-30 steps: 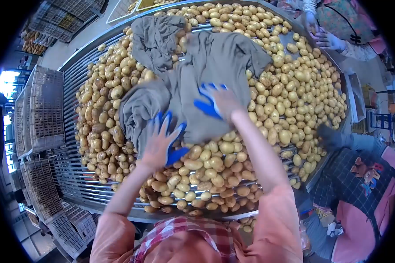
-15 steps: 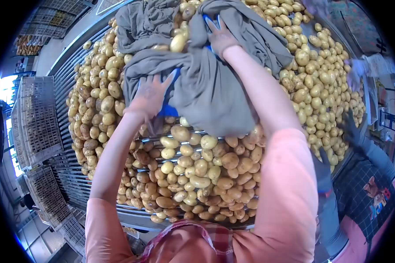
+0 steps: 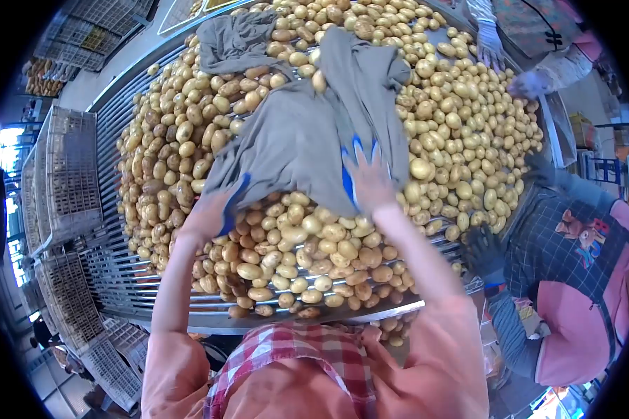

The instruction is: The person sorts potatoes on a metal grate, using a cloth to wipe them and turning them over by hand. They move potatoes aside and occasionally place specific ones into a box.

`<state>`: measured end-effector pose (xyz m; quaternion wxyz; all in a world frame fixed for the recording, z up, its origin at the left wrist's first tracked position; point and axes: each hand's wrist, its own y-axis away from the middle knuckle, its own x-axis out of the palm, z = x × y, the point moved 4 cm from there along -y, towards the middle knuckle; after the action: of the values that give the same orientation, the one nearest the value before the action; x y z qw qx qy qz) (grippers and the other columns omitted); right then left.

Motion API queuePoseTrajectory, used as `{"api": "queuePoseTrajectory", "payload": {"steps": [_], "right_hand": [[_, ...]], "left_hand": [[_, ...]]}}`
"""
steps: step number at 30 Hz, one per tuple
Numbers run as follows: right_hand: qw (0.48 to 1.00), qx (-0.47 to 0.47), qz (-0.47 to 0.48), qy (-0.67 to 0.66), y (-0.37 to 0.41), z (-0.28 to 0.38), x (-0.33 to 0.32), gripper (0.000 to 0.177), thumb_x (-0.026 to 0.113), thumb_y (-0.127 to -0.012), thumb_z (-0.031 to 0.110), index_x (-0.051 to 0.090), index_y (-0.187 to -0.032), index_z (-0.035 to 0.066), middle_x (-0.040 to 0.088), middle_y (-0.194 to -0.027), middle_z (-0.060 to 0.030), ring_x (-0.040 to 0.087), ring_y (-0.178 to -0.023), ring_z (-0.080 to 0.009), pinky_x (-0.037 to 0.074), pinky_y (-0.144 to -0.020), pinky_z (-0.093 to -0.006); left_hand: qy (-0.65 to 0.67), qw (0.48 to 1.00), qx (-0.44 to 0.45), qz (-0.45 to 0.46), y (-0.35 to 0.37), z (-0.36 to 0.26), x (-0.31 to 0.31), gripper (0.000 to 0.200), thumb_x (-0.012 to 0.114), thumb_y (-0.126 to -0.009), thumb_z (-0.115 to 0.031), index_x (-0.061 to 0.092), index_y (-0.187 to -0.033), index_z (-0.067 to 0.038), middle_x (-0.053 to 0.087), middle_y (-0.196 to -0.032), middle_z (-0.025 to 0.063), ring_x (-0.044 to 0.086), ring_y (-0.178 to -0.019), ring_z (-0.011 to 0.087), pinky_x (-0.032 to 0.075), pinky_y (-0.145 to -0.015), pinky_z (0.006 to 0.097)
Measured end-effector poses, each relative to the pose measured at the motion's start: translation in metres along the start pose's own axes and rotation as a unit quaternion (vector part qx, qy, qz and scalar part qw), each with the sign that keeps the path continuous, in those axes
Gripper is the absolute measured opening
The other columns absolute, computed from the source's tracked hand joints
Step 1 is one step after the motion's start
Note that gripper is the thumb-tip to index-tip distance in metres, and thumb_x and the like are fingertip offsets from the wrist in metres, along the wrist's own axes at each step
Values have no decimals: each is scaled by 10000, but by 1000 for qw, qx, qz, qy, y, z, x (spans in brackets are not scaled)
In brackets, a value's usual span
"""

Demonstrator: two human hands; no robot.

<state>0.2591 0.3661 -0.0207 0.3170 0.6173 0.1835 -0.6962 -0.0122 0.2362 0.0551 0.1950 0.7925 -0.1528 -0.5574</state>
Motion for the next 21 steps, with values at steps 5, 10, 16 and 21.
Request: {"api": "queuePoseTrajectory", "payload": {"steps": [5,10,16,21], "right_hand": [[992,3,80,-103,88,25,11,557,490,-816,122,358,-1357,110,331,-1384,-183,247,-1261,-485,241,-1055,-508],[987,-56,11,-150,7,-15,23,413,490,-828,134,481,-1233,52,448,-1277,-186,335,-1208,-462,309,-1020,-471],[992,-38,117,-3,-143,-59,11,383,443,-837,114,474,-1206,19,517,-1203,-178,485,-1134,-293,394,-956,-357],[989,71,66,-116,-165,-61,2,315,431,-859,171,549,-1127,56,554,-1172,-150,505,-1113,-279,414,-933,-357]], "left_hand": [[-114,991,72,10,32,-48,22,639,564,-775,-241,348,-1374,-196,294,-1416,184,248,-1282,460,195,-1041,559],[-176,978,103,34,-86,-45,62,514,508,-789,-230,456,-1297,-175,340,-1396,155,281,-1280,433,233,-1017,582],[-169,982,28,-82,-217,-51,3,437,439,-827,-167,485,-1261,-146,440,-1295,153,397,-1205,357,320,-985,519],[-85,988,-9,-126,-213,-64,3,430,390,-859,-151,451,-1284,-169,297,-1419,141,262,-1304,383,254,-1039,528]]}}
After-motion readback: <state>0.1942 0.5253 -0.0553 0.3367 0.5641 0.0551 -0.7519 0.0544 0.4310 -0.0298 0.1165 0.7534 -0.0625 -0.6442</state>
